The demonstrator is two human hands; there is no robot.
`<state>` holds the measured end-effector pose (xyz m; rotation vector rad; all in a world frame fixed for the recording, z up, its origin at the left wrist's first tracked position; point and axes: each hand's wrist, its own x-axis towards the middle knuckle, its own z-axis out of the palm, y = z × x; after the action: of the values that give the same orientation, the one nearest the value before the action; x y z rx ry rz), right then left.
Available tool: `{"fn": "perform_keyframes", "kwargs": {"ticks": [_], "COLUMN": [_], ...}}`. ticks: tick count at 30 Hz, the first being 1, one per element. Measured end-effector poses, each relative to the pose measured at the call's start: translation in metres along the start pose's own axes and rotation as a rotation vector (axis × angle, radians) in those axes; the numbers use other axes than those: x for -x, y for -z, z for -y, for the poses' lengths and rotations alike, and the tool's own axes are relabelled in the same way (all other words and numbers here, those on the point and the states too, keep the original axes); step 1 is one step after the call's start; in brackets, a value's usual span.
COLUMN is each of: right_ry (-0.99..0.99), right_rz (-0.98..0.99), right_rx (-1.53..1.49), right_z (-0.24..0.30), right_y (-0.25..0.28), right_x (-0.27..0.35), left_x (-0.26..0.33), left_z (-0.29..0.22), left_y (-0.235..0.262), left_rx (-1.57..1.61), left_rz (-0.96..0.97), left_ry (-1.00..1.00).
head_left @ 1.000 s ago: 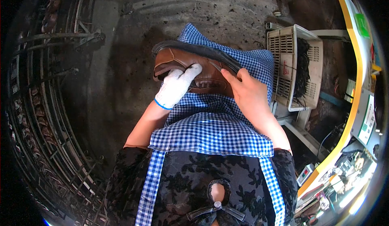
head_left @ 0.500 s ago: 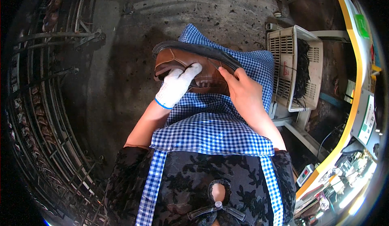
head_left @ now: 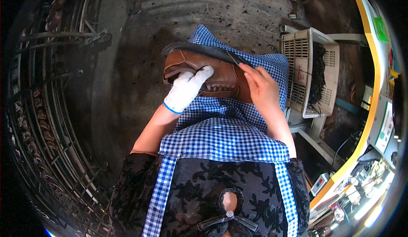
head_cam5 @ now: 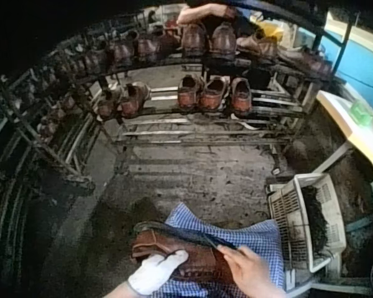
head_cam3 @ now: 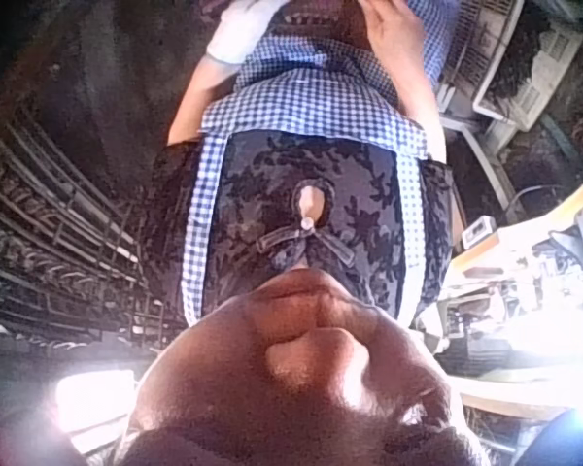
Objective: Trimming excess material from the edges of shoes using a small knife.
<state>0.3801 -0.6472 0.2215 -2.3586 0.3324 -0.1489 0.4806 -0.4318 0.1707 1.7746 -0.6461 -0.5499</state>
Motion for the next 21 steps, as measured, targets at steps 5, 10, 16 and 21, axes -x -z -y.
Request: {"fn": "perform_keyframes", "kwargs": {"ticks": [5,10,16,21], "right_ry": [0.05,0.14,0.217,0.236], "right_rz": [-0.03,0.057,0.088,0.109], "right_rx": [-0.036,0.109,0.259,0.237], "right_z": [-0.006,0.009,0.011,0.009], "right_y": [0.006,0.015,0.024,0.027], "right_x": [0.004,0.007,-0.001,-0.004], "left_x": [0.002,-0.002,-0.013,-0.015], "left_z": [0.011,-0.013,-0.033,-0.039], "left_y": [0.001,0.001,0.002,0.001], "left_rx": [-0.066,-0.146,0.159,0.325], "left_rz": [-0.002,-0.004,0.07,-0.004], "left_ry": [-0.002,-0.031,0.298,0.387]}}
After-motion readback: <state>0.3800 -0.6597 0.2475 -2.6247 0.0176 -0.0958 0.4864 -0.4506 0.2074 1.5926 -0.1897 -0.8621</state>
